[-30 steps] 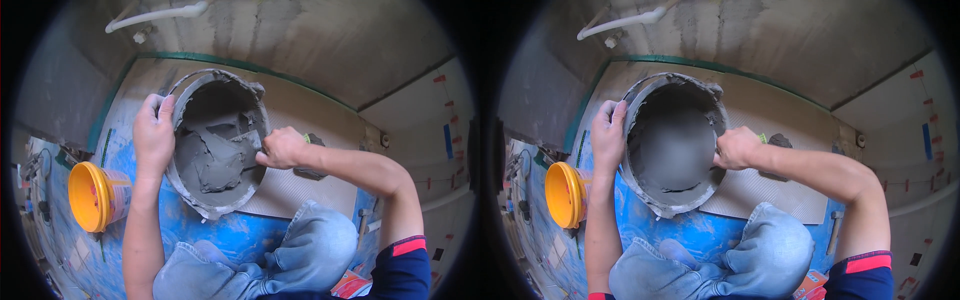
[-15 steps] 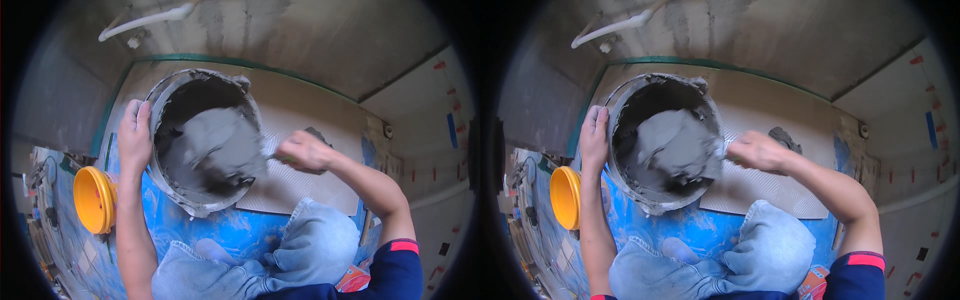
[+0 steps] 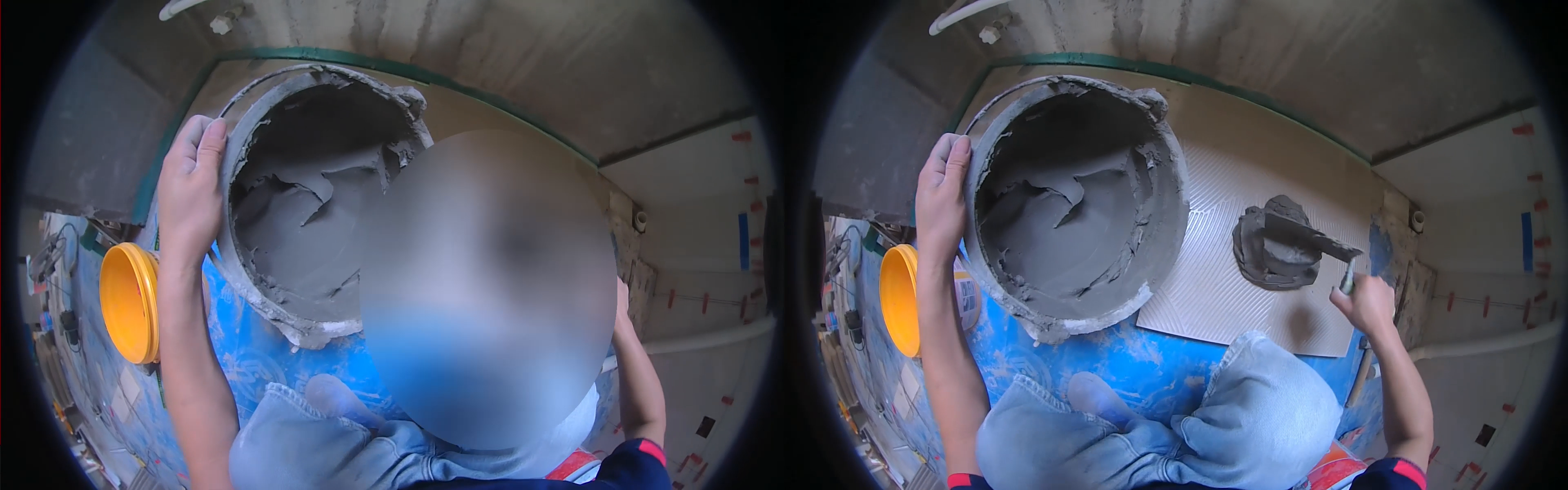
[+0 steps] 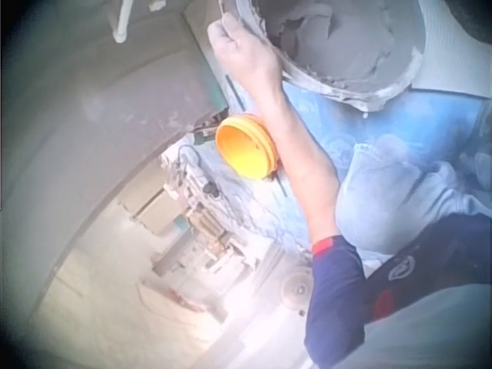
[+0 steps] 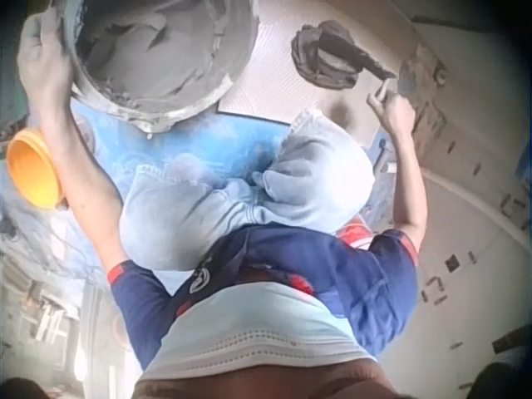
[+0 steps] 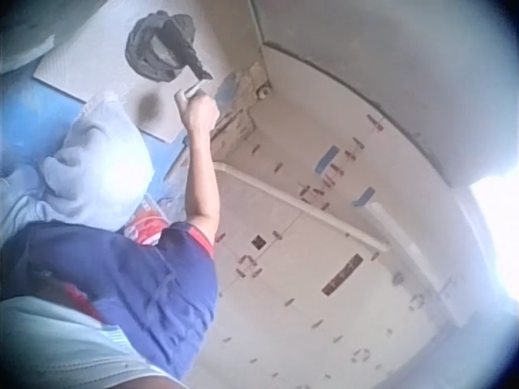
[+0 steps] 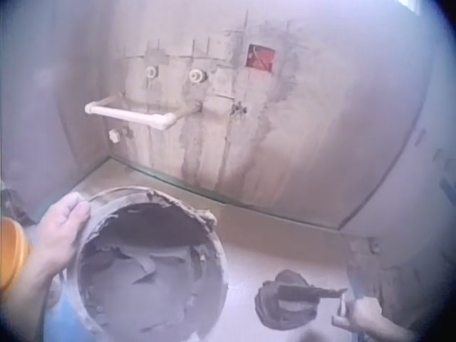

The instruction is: The person holds a tile and applies mortar from a bucket to the back of it with a trowel, spreading the mortar evenly across the surface.

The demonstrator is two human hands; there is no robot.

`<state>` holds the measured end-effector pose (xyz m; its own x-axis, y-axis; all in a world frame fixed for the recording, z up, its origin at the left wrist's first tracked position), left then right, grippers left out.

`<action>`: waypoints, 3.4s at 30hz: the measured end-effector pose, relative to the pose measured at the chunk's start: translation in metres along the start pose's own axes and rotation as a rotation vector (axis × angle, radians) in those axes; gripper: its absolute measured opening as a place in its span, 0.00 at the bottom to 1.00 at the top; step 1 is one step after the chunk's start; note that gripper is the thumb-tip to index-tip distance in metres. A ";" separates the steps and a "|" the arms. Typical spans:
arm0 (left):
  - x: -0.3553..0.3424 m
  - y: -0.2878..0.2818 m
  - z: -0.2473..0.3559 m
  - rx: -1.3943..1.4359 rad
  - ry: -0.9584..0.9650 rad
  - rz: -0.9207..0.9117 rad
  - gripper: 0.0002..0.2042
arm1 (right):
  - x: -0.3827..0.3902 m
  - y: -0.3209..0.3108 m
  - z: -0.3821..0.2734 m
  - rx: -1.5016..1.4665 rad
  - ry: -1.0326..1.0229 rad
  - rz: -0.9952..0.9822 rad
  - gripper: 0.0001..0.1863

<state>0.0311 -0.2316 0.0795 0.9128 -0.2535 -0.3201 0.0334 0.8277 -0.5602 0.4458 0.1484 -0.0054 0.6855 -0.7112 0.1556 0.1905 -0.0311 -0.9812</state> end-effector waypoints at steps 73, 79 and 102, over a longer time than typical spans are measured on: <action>-0.004 0.017 0.024 0.045 0.019 0.038 0.15 | -0.099 -0.084 -0.295 0.053 -0.514 -0.012 0.24; -0.001 0.017 0.024 0.067 0.005 0.012 0.14 | -0.102 -0.024 -0.320 -0.412 -0.319 -0.256 0.32; -0.007 0.016 0.012 0.171 -0.021 -0.052 0.14 | -0.045 -0.048 -0.296 -1.039 -0.335 -0.415 0.26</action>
<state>0.0299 -0.2106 0.0826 0.9162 -0.2894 -0.2772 0.1479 0.8871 -0.4372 0.1979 -0.0265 0.0006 0.8865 -0.2953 0.3564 -0.1169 -0.8879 -0.4449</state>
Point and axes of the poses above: each hand's wrist, its own x-axis away from the middle knuckle, its own y-axis out of the palm, z = x × y, the point moved 5 cm from there along -x, towards the middle knuckle, and after that the axes turned 10 degrees about z, right-handed, at the moved point
